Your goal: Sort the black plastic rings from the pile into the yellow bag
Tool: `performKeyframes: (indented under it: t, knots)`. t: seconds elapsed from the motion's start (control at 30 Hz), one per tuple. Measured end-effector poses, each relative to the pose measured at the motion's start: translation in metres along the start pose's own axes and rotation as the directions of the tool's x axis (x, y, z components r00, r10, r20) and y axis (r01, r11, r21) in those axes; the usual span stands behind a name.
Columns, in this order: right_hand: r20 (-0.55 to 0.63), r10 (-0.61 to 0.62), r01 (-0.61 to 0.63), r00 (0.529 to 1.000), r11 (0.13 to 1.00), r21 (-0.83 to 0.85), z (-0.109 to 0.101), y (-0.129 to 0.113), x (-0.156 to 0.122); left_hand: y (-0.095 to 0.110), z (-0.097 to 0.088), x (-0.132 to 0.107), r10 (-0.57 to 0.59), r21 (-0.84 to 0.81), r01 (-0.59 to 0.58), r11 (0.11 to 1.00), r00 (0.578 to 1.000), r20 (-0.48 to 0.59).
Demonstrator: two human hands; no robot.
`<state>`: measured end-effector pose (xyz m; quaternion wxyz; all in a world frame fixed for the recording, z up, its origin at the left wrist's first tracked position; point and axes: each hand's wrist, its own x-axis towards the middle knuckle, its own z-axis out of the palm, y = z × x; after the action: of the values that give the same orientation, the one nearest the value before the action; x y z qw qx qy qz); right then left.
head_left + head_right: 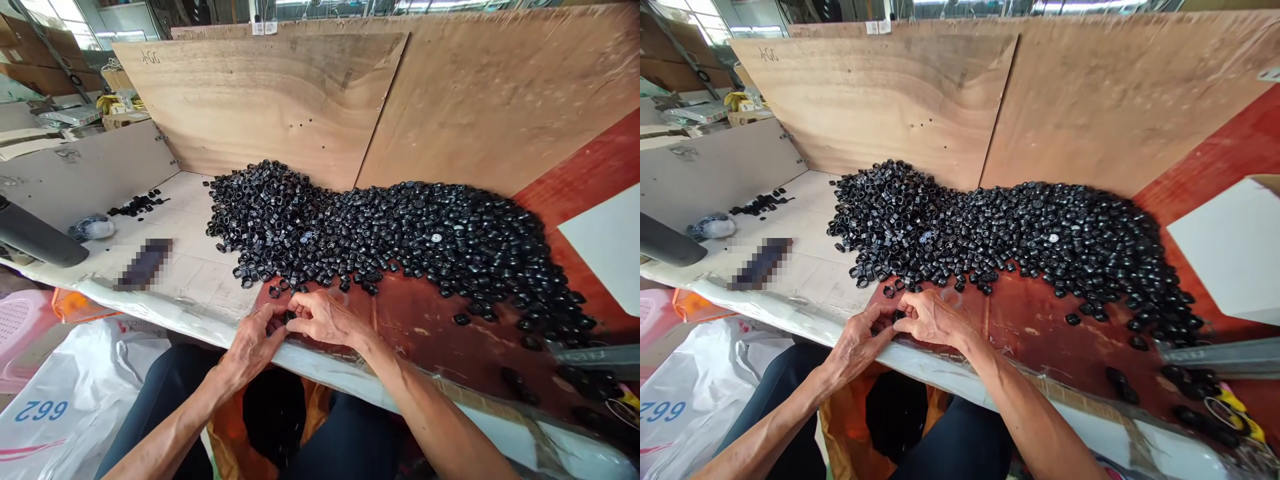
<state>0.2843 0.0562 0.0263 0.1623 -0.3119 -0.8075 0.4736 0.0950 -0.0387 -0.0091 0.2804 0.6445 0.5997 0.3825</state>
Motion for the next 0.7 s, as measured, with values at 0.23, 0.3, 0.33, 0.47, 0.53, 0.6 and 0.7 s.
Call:
performKeyframes:
  t: [0.23,0.3,0.33,0.47,0.53,0.6,0.7]
  knots:
    - [-0.021,0.045,-0.044,0.999,0.999,0.011,-0.004,0.003,0.001,0.006,-0.004,-0.011,0.103,0.112,-0.097,0.989,0.993,-0.049]
    - [-0.179,0.021,-0.034,0.984,0.997,-0.066,-0.009,0.007,0.004,0.008,-0.007,-0.009,0.121,0.181,-0.117,0.977,0.993,-0.013]
    - [-0.257,0.009,-0.033,0.966,0.995,-0.089,-0.011,0.011,0.006,0.007,-0.009,-0.008,0.117,0.201,-0.115,0.973,0.993,0.003]
    - [-0.397,-0.045,-0.024,0.917,0.986,-0.167,-0.01,0.031,0.013,-0.001,-0.013,0.01,0.01,0.232,0.015,0.973,0.994,-0.106]
    - [-0.4,-0.088,-0.007,0.912,0.973,-0.229,-0.006,0.038,0.014,-0.009,-0.013,0.022,-0.042,0.252,0.102,0.962,0.972,-0.232]
    - [-0.368,-0.125,0.015,0.921,0.958,-0.288,-0.002,0.04,0.015,-0.018,-0.011,0.034,-0.031,0.289,0.113,0.951,0.962,-0.272]
    - [-0.309,-0.151,0.034,0.939,0.935,-0.352,0.002,0.038,0.014,-0.026,-0.008,0.044,0.031,0.346,0.045,0.937,0.977,-0.212]
